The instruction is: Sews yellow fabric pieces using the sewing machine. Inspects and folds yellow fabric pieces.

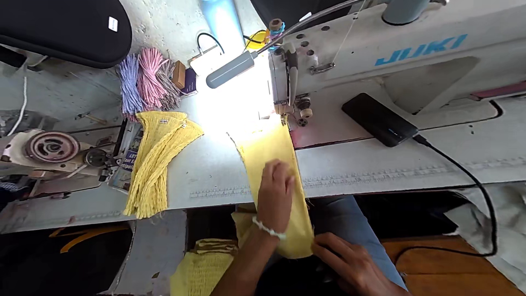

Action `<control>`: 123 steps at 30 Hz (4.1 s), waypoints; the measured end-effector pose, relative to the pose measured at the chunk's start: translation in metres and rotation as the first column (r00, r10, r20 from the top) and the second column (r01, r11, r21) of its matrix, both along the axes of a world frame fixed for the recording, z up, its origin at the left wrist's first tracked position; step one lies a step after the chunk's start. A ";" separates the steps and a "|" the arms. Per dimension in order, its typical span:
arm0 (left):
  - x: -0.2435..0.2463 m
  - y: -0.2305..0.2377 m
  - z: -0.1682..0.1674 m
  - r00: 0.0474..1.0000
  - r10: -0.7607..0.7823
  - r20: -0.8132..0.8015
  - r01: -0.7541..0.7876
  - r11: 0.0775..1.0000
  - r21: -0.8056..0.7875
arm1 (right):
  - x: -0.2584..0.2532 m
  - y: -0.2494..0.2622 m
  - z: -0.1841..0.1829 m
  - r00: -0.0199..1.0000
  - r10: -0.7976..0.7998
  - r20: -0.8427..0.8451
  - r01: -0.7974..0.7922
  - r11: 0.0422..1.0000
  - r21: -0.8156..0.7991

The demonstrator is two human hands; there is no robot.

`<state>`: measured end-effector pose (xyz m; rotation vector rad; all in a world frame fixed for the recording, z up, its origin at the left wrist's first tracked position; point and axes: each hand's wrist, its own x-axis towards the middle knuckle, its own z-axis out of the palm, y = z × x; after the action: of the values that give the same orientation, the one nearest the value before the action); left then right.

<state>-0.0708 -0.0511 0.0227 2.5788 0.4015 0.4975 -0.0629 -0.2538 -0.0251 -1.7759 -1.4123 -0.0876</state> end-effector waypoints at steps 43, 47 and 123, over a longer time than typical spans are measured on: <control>0.010 0.071 0.031 0.966 0.245 -0.080 -0.255 0.953 -0.161 | 0.047 0.069 0.002 0.959 -0.277 0.056 0.275 0.960 0.045; 0.005 0.076 0.028 0.940 0.310 -0.140 -0.337 0.903 -0.267 | 0.048 0.070 0.001 0.958 -0.280 0.057 0.278 0.960 0.042; -0.012 0.018 -0.023 0.969 -0.236 0.073 0.218 0.957 0.191 | 0.049 0.055 0.017 0.893 -0.243 0.378 0.285 0.957 -0.058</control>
<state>-0.0830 -0.0329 -0.0002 2.7175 0.0247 0.5945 -0.0135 -0.1984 -0.0086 -2.1202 -1.4410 -0.5203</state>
